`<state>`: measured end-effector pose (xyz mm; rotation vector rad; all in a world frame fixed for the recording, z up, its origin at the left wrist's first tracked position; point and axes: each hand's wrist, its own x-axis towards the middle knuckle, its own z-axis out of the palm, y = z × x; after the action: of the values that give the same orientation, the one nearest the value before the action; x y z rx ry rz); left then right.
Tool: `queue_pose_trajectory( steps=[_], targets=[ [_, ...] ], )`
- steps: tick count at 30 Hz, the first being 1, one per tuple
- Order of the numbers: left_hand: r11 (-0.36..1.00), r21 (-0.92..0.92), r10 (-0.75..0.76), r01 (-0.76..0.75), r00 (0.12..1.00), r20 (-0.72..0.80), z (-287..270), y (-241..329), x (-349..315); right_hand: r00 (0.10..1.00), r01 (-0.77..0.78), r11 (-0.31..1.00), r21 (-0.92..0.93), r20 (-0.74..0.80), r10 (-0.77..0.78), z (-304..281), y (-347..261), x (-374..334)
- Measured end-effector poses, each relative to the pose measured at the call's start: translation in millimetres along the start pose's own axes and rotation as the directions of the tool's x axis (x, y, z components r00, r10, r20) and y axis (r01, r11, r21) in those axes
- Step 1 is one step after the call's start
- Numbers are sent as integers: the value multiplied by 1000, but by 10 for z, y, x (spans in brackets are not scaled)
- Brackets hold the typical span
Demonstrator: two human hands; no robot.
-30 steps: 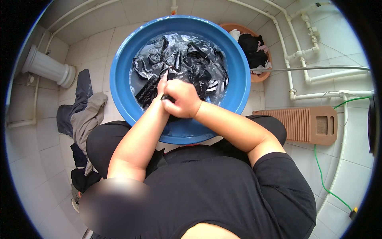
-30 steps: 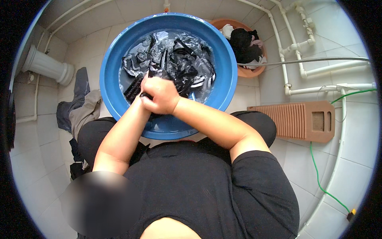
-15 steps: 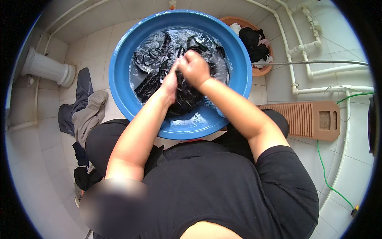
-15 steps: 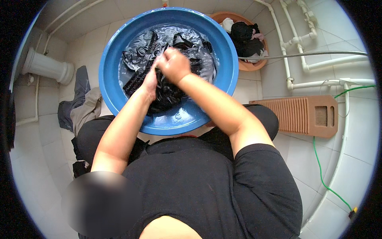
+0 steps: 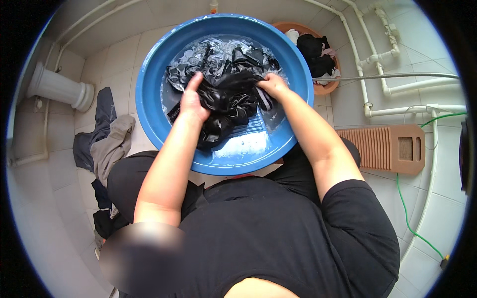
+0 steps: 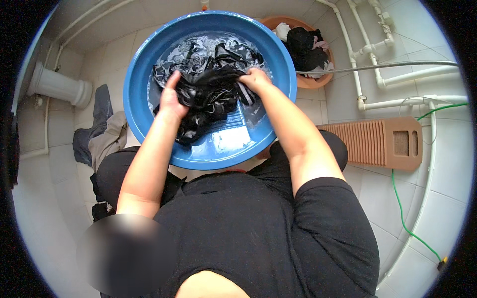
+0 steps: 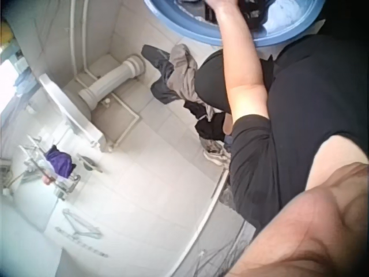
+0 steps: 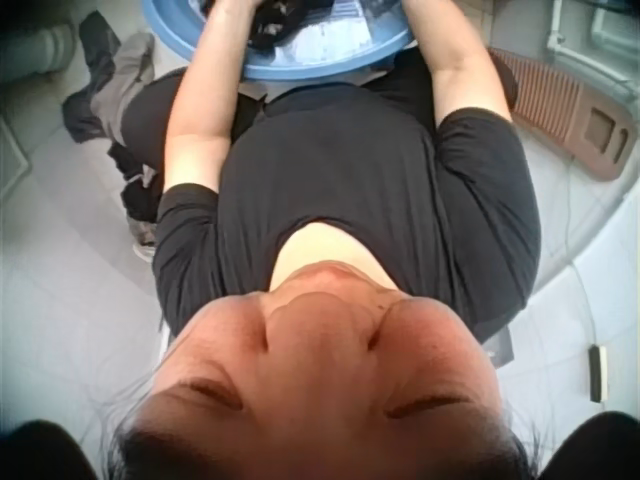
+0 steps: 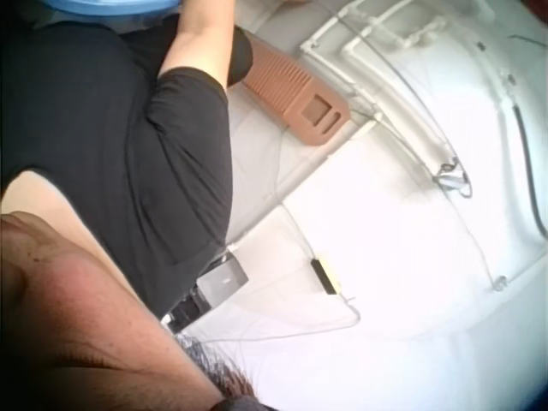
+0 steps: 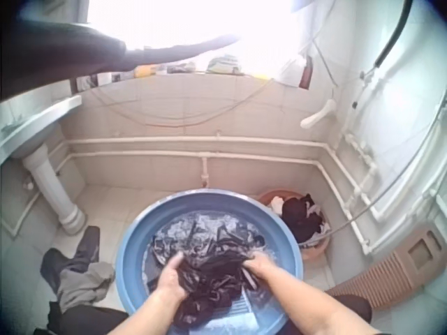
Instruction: The person hand washes a black garment in a blue basin filled with soapy water. They repeatedly submerge, scrub, and wring the item, occasionally lifting it to inspect or reposition it within the basin.
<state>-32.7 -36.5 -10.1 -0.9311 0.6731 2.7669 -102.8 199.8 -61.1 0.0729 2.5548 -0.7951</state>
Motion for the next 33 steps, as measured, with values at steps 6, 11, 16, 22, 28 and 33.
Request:
queue_pose_trajectory(
  steps=[6,11,16,22,28,33],
  targets=[
    [986,113,124,-119,992,-35,-198,-138,176,997,57,954,-295,-31,-69,122,-17,38],
    [960,192,216,-204,975,-42,-37,-207,31,631,740,669,73,-422,-651,121,-761,-623],
    [967,-253,123,17,841,526,-632,-458,367,416,906,408,112,-410,-812,448,-1437,-1307],
    [992,87,42,-93,881,471,-457,-374,180,378,857,501,-124,-508,-774,514,-1344,-1059],
    [981,98,-189,166,920,342,-275,-274,83,528,771,636,-16,-543,-653,509,-1335,-982],
    [952,216,-235,216,970,64,-35,-248,-168,509,807,591,-13,-493,-706,542,-1173,-866]
  ],
)
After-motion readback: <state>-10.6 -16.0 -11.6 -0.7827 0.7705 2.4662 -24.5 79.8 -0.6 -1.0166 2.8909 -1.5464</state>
